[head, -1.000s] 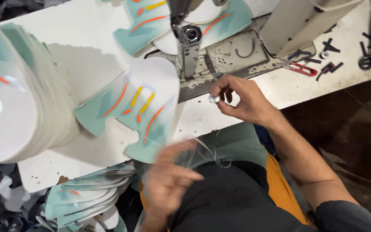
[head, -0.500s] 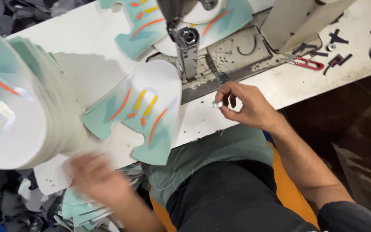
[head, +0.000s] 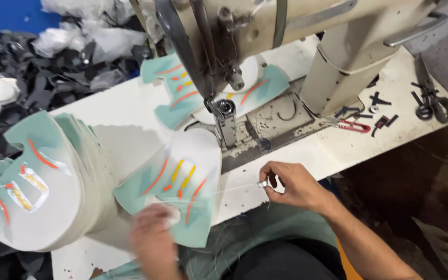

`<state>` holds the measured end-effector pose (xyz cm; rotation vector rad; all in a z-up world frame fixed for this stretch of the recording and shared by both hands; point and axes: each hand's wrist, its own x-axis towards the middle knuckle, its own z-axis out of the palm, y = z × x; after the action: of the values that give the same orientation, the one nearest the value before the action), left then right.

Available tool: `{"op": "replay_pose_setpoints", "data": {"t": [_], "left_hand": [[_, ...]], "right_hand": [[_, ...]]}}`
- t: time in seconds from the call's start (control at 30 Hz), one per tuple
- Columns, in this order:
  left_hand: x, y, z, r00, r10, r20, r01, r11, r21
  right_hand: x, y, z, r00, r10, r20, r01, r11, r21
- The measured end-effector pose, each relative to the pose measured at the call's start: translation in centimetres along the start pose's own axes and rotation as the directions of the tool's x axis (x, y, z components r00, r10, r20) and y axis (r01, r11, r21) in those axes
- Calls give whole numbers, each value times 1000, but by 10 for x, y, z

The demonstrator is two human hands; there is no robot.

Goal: The person operates a sewing machine to stitch light blue shoe parts with orange and yellow markings. They repeatedly feed the parts under the needle, adjust the machine's lever, and handle the materials. The person also threads the needle and removes a bobbin during the process.

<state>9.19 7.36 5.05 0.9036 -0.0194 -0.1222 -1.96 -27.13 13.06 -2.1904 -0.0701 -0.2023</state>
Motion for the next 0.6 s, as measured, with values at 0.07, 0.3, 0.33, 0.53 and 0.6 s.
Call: {"op": "replay_pose_setpoints", "data": {"t": [0.07, 0.3, 0.33, 0.53, 0.6], "left_hand": [[32, 49, -56, 973, 199, -116, -214, 966, -143], [12, 26, -95, 951, 155, -266, -263, 860, -437], [4, 0, -67, 959, 154, -240, -196, 967, -161], [-37, -50, 120, 852, -339, 398, 186, 908, 375], [-36, -59, 104, 828, -426, 363, 207, 835, 509]], "right_hand": [[0, 5, 3, 1000, 21, 0, -21, 999, 25], [6, -1, 21, 998, 17, 62, -23, 994, 105], [7, -2, 22, 997, -13, 72, 4, 993, 115], [9, -31, 17, 999, 21, 27, -24, 995, 95], [7, -30, 12, 993, 105, 51, -109, 990, 89]]}}
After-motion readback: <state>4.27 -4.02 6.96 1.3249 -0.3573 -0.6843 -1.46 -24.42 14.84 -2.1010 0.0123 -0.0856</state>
